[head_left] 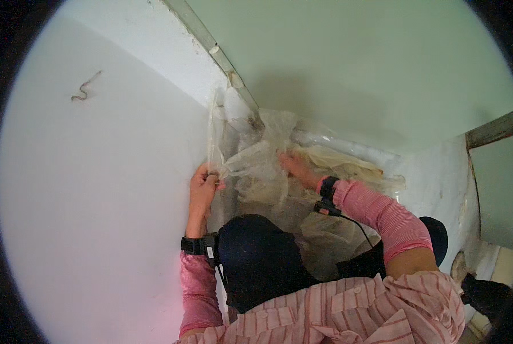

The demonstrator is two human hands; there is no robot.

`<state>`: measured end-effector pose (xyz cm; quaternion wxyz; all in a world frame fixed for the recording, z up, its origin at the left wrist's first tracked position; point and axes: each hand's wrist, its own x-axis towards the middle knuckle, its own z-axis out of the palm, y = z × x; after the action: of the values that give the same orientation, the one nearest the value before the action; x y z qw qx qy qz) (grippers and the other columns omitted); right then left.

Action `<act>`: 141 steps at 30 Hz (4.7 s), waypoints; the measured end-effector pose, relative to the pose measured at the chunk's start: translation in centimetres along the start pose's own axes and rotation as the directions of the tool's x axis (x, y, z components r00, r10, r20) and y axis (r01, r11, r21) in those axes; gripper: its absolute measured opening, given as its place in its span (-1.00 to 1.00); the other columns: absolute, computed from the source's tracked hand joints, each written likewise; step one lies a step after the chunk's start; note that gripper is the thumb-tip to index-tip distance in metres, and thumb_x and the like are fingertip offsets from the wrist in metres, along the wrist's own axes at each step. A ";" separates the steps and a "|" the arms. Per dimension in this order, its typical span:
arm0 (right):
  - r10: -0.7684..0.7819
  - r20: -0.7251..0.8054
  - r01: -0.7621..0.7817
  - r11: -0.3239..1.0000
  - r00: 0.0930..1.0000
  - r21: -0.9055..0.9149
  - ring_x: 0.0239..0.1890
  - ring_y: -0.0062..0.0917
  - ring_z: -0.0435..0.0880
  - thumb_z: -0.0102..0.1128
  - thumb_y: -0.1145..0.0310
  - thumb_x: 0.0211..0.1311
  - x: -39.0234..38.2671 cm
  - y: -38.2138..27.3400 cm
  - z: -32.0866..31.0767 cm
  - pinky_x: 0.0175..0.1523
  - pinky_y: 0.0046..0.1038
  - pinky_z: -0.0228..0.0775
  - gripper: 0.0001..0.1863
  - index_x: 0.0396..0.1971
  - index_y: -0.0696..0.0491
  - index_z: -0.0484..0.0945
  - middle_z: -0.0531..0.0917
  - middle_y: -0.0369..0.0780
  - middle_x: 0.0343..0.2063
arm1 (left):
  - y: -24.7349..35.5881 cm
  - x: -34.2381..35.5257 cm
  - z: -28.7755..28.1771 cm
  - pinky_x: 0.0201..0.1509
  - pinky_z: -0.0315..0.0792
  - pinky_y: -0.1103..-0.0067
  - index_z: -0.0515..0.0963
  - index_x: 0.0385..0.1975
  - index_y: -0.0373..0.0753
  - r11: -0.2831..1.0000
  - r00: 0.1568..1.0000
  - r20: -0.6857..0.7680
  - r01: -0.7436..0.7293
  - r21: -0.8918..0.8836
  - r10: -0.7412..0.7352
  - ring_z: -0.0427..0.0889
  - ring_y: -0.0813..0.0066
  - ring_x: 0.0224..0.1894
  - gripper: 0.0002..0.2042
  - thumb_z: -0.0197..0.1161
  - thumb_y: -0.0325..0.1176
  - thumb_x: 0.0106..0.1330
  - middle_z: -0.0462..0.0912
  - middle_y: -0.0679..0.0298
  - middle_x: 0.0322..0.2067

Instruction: The person is peeling off protective plastic film from a wall or partition.

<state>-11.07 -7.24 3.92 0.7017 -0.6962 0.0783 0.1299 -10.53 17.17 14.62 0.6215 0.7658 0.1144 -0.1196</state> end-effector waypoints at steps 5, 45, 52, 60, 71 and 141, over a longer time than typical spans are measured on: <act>0.022 -0.054 -0.011 0.981 0.998 0.193 -0.39 -0.55 0.44 -0.01 0.02 0.13 4.5 -1.9 -3.2 -0.25 -0.53 0.27 -0.57 -0.29 0.13 0.44 0.49 -0.31 -0.42 | -3.0 1.4 0.1 -0.15 0.34 0.64 0.42 -0.13 -0.23 0.997 0.993 0.104 0.048 0.058 -0.054 0.46 0.64 -0.25 -0.75 -0.07 -0.46 0.20 0.52 0.36 -0.27; -0.125 -0.211 0.042 0.931 0.970 -0.363 -0.65 -0.57 0.30 -0.05 0.34 0.14 2.5 8.2 -1.5 -0.47 -0.43 0.21 -0.71 -0.62 0.27 0.37 0.35 -0.16 -0.74 | -12.1 10.6 15.9 -0.32 0.38 0.55 0.43 -0.26 -0.39 0.907 0.933 0.327 0.264 -0.330 -0.152 0.47 0.49 -0.38 -0.74 0.00 -0.28 0.27 0.52 0.26 -0.39; -0.121 -0.191 0.011 0.868 0.974 -0.496 -0.63 -0.53 0.36 -0.04 0.30 0.14 1.4 9.9 -0.3 -0.42 -0.44 0.26 -0.71 -0.56 0.26 0.42 0.45 -0.12 -0.71 | -17.4 10.9 14.2 -0.28 0.38 0.52 0.44 -0.22 -0.40 0.921 0.917 0.317 -0.319 0.224 0.240 0.51 0.41 -0.37 -0.70 0.04 -0.26 0.22 0.57 0.17 -0.37; 0.019 -0.177 -0.105 0.865 0.984 -0.491 -0.60 -0.33 0.46 -0.05 0.26 0.13 -1.9 10.7 -1.0 -0.40 -0.34 0.29 -0.70 -0.53 0.23 0.44 0.50 -0.05 -0.64 | -17.2 8.1 15.6 -0.26 0.36 0.42 0.45 -0.26 -0.43 0.923 0.938 0.289 0.075 0.377 -0.194 0.52 0.28 -0.36 -0.65 0.03 -0.20 0.22 0.56 0.06 -0.40; 0.302 0.505 -0.075 0.904 0.809 -0.420 -0.60 -0.46 0.48 -0.11 0.13 0.13 -6.3 9.3 -2.6 -0.42 -0.39 0.29 -0.61 -0.60 0.19 0.44 0.53 -0.17 -0.64 | -25.7 0.5 11.7 -0.27 0.39 0.47 0.42 -0.19 -0.35 0.807 0.855 0.366 0.096 0.583 -0.366 0.52 0.37 -0.33 -0.72 0.05 -0.28 0.20 0.55 0.15 -0.41; -0.177 -0.291 -0.328 -0.238 0.940 -0.914 -0.25 -0.20 0.55 0.38 -0.21 -0.54 -18.0 -5.7 -31.8 -0.17 -0.24 0.38 -0.15 -0.24 0.15 0.47 0.56 -0.05 -0.34 | -11.3 3.8 14.3 -0.11 0.31 0.51 0.43 -0.08 -0.30 0.758 0.708 0.706 -0.450 0.472 -0.019 0.46 0.41 -0.24 -0.58 0.05 -0.08 0.21 0.53 0.19 -0.26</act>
<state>-24.30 -40.27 14.03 -0.1488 -0.9810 0.1020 0.0712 -11.24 5.58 0.08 0.3454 0.8353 -0.2599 -0.3398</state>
